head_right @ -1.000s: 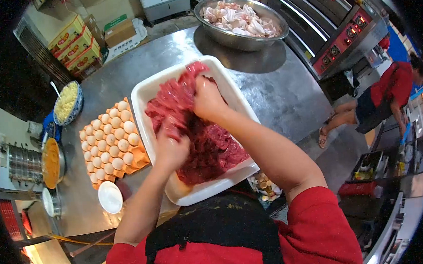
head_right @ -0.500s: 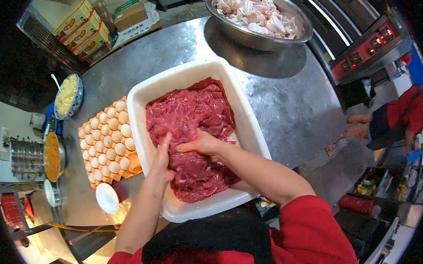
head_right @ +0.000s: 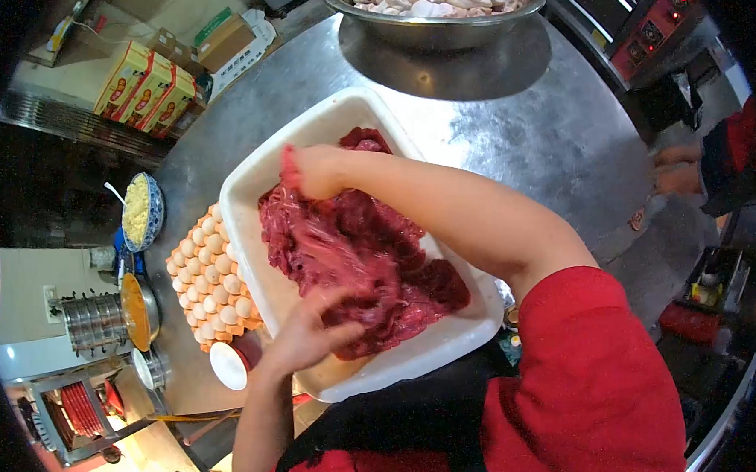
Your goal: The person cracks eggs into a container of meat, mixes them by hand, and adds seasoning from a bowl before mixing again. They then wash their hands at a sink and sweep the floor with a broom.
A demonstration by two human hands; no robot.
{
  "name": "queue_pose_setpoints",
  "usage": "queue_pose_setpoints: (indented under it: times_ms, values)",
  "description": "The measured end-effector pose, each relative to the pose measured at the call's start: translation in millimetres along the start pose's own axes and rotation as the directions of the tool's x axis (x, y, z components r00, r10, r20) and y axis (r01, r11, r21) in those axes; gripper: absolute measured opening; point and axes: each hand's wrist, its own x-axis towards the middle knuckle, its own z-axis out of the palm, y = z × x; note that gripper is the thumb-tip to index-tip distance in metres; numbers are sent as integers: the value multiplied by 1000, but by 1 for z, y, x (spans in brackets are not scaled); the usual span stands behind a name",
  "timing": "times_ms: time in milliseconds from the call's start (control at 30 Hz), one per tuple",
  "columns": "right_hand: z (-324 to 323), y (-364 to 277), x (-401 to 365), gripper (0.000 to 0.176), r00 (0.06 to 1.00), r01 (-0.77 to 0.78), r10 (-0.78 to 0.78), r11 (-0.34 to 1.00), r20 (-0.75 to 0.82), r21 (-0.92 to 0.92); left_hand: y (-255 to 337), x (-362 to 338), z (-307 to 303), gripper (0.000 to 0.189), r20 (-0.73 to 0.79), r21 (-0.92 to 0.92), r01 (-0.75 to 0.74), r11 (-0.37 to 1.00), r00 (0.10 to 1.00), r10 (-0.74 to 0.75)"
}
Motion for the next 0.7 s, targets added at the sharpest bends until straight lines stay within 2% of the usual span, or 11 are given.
queue_pose_setpoints:
  times_ms: [100,167,200,300,333,367,500,567,600,667,700]
  values:
    - [27,25,-23,80,940,-321,301,940,-159,-116,-45,14,3,58,-246,253,-82,964,958,146]
    - [43,18,-45,88,955,-295,287,946,-69,-139,-74,46,-7,74,-560,-412,-56,910,803,-204]
    - [56,23,-51,89,970,-242,244,956,-5,-166,-88,59,-2,74,-571,-411,-69,909,797,-197]
    - [66,11,-87,80,961,-123,184,953,206,-278,-101,86,0,85,-503,-559,3,829,794,-342]
    - [72,8,-96,75,943,-116,190,957,274,-264,-98,87,-3,87,-326,-556,171,814,856,-402]
    - [83,11,-107,71,953,-138,164,983,253,-119,-86,82,-7,89,-137,-520,339,784,873,-468]
    - [65,-11,-130,55,949,-232,160,939,272,255,-51,60,13,71,205,-750,391,533,904,-375]
    - [50,-25,-124,51,999,-21,-4,813,42,581,-58,51,23,57,347,-936,350,-42,895,-279]
    - [32,-35,-117,51,997,-59,17,803,75,594,-57,45,24,57,350,-935,353,-45,893,-283]
    - [32,-20,-78,55,968,239,-184,885,-171,400,-40,34,15,48,312,-950,297,-96,909,-275]
    - [32,-11,-55,57,938,299,-237,923,-255,242,-40,33,12,45,220,-965,255,67,919,-326]
